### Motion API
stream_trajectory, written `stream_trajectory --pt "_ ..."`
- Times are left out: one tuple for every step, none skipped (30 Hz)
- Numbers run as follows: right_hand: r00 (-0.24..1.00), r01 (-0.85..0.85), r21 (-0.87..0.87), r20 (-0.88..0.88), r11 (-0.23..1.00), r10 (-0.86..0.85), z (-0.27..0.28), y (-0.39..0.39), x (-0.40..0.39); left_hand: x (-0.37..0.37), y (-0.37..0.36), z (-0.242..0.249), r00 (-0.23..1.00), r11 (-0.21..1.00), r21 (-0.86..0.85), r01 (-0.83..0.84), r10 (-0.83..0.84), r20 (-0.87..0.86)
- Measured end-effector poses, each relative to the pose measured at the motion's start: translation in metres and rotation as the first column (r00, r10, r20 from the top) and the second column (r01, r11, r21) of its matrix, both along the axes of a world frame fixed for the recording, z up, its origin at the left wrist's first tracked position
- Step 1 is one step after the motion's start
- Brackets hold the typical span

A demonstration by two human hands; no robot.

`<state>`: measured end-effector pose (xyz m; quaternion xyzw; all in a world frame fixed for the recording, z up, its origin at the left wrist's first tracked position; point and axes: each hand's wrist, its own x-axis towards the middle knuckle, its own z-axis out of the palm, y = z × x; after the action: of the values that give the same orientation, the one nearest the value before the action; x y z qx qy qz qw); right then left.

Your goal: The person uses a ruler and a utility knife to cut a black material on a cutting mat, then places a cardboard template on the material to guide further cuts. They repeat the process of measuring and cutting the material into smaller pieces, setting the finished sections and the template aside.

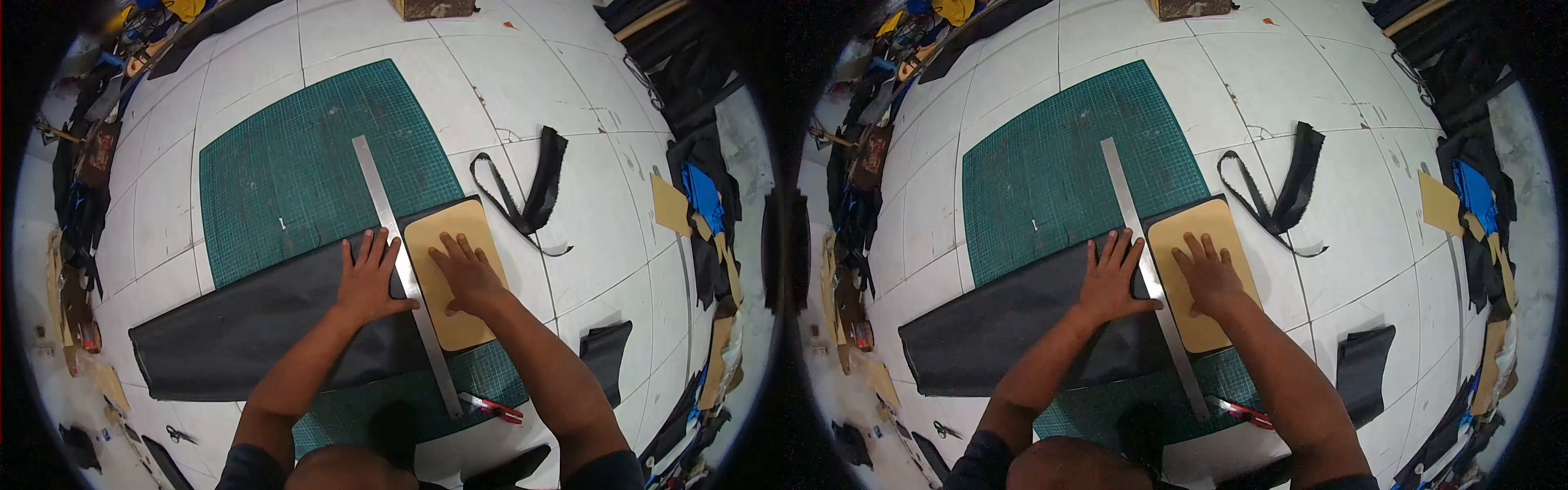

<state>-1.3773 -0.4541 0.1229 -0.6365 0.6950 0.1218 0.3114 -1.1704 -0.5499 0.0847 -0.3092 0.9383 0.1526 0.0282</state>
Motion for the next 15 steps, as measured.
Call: stream_trajectory --pt "1.0 0.002 -0.01 0.002 1.0 -0.002 -0.001 0.0 0.0 -0.002 -0.001 0.002 1.0 1.0 0.006 -0.004 0.004 0.016" --pt "1.0 0.004 -0.019 0.003 1.0 -0.004 -0.002 0.001 0.0 -0.003 -0.002 0.002 0.999 1.0 0.012 -0.007 0.007 0.032" --pt "1.0 0.007 -0.027 0.005 1.0 -0.007 -0.003 0.002 0.0 -0.003 -0.003 -0.003 1.0 1.0 0.001 -0.005 0.005 0.024" --pt "1.0 0.005 -0.033 0.006 0.999 -0.005 -0.004 0.003 0.0 -0.004 -0.003 -0.001 0.999 1.0 0.005 -0.004 0.003 0.042" --pt "1.0 0.005 -0.04 0.006 0.999 -0.005 -0.004 0.003 0.0 -0.005 -0.004 0.003 0.998 1.0 0.008 -0.001 0.0 0.059" --pt "1.0 0.005 -0.046 0.006 0.999 -0.005 -0.004 0.004 0.0 -0.007 -0.004 0.005 0.997 1.0 0.012 0.002 -0.003 0.076" --pt "1.0 0.004 -0.036 0.003 0.999 -0.004 -0.004 0.004 0.0 -0.008 -0.005 0.004 0.997 1.0 0.012 0.001 -0.002 0.077" --pt "1.0 0.002 -0.029 0.001 1.0 -0.002 -0.002 0.003 0.0 -0.009 -0.006 0.004 0.997 1.0 0.011 -0.002 0.001 0.077" --pt "1.0 0.0 -0.021 0.0 1.0 0.0 -0.001 0.002 0.0 -0.009 -0.007 0.003 0.997 1.0 0.01 -0.004 0.003 0.079" --pt "1.0 0.002 -0.015 -0.004 1.0 -0.002 -0.001 0.001 0.001 -0.009 -0.007 0.005 0.995 1.0 0.017 -0.007 0.005 0.095" --pt "1.0 0.004 -0.009 -0.008 1.0 -0.004 0.0 0.001 0.001 -0.011 -0.006 0.009 0.994 1.0 0.023 -0.01 0.007 0.112" --pt "1.0 0.005 -0.004 -0.013 1.0 -0.005 0.0 0.0 0.001 -0.012 -0.007 0.011 0.992 1.0 0.029 -0.013 0.009 0.128" --pt "1.0 0.003 -0.007 -0.014 1.0 -0.003 0.0 -0.001 0.001 -0.012 -0.007 0.01 0.993 1.0 0.026 -0.013 0.01 0.12" --pt "1.0 0.002 -0.007 -0.014 1.0 -0.002 0.0 0.0 0.001 -0.012 -0.008 0.009 0.994 1.0 0.026 -0.012 0.009 0.113" --pt "1.0 0.0 -0.009 -0.015 1.0 0.0 -0.001 0.001 0.001 -0.012 -0.008 0.008 0.994 1.0 0.025 -0.012 0.009 0.106"
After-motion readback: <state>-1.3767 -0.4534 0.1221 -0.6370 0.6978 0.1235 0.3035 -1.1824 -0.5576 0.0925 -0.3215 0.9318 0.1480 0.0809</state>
